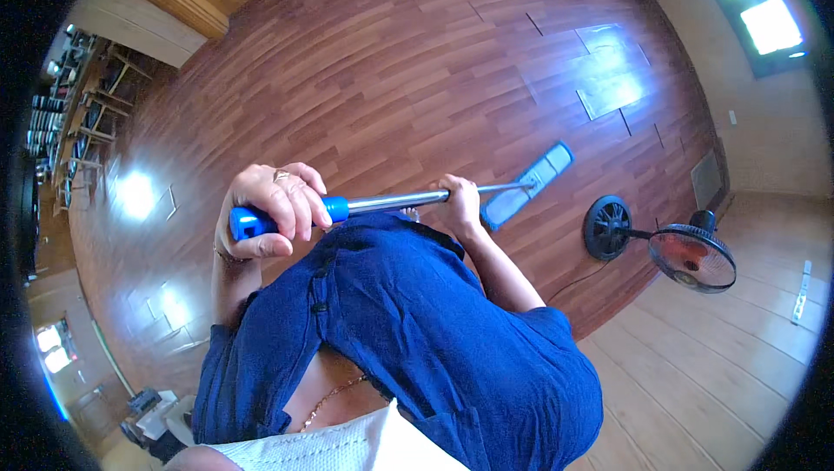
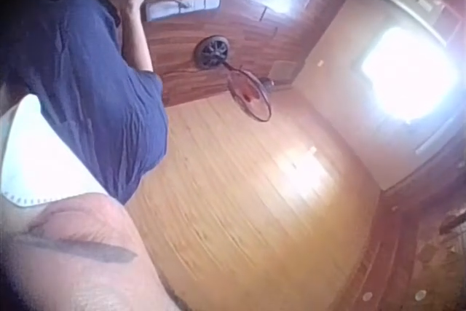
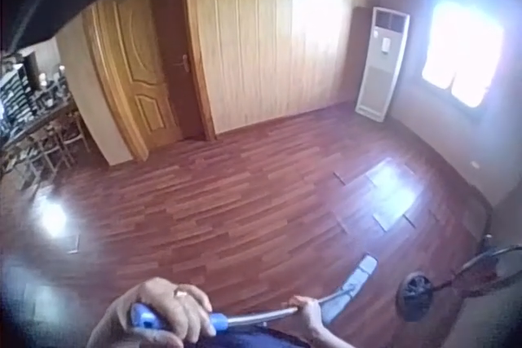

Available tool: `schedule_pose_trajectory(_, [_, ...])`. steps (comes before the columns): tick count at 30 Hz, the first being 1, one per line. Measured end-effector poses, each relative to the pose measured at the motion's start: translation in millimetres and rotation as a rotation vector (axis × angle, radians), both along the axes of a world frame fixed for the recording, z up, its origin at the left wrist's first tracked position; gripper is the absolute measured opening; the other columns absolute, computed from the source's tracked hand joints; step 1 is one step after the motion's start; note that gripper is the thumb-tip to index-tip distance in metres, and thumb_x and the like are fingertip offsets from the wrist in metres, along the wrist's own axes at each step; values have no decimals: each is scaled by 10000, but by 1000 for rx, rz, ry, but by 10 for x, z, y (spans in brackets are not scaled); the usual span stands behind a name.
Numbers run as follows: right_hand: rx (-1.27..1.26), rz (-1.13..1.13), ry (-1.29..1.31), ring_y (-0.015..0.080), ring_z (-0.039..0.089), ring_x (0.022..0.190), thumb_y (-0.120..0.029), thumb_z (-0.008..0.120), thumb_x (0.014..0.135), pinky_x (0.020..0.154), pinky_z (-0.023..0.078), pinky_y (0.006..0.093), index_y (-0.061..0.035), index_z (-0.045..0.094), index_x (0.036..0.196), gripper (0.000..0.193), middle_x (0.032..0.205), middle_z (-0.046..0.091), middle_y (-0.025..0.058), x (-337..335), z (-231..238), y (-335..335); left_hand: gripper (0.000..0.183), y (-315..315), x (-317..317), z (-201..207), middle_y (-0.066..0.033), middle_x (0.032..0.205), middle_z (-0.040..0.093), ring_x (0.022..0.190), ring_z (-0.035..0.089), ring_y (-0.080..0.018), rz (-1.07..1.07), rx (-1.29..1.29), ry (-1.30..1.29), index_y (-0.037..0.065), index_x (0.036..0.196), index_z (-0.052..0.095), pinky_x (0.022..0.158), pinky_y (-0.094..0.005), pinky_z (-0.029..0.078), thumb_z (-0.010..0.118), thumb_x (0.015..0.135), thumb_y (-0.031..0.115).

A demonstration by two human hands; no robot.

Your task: Mopping a large wooden floor area using a flat mop.

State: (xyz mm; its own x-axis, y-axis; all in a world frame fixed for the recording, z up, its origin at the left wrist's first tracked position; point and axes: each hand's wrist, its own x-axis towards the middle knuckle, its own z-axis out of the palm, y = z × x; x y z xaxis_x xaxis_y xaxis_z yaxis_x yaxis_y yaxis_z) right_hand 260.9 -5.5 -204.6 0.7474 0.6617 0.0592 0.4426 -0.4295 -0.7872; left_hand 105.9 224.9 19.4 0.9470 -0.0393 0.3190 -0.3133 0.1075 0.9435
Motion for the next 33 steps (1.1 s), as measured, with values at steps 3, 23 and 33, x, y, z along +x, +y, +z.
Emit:
schedule_pose_trajectory(3, [-64,-69,53,402,583,661,-176,696,718,567,449,443,-35,547,619,228,638,570,194,-125,50,-105,249,-8,119,3,-40,652,635,705,650,-224,-60,-100,-35,99,619,588,818,-374,411,795,656,233])
schedule_pose_trajectory(23, [-47,459,22,348,580,599,-221,718,750,560,428,431,-60,498,580,321,592,564,139,-945,461,190,223,-573,-1426,485,-30,605,605,654,622,-222,290,30,-113,90,576,553,766,-390,423,722,678,196])
schedule_pose_trajectory(33, [80,1110,-69,388,528,588,-225,700,752,517,388,451,-61,464,595,327,570,501,161,-1902,263,898,183,-1564,-2835,735,-8,664,610,690,645,-212,756,468,-33,121,659,556,750,-390,463,738,677,124])
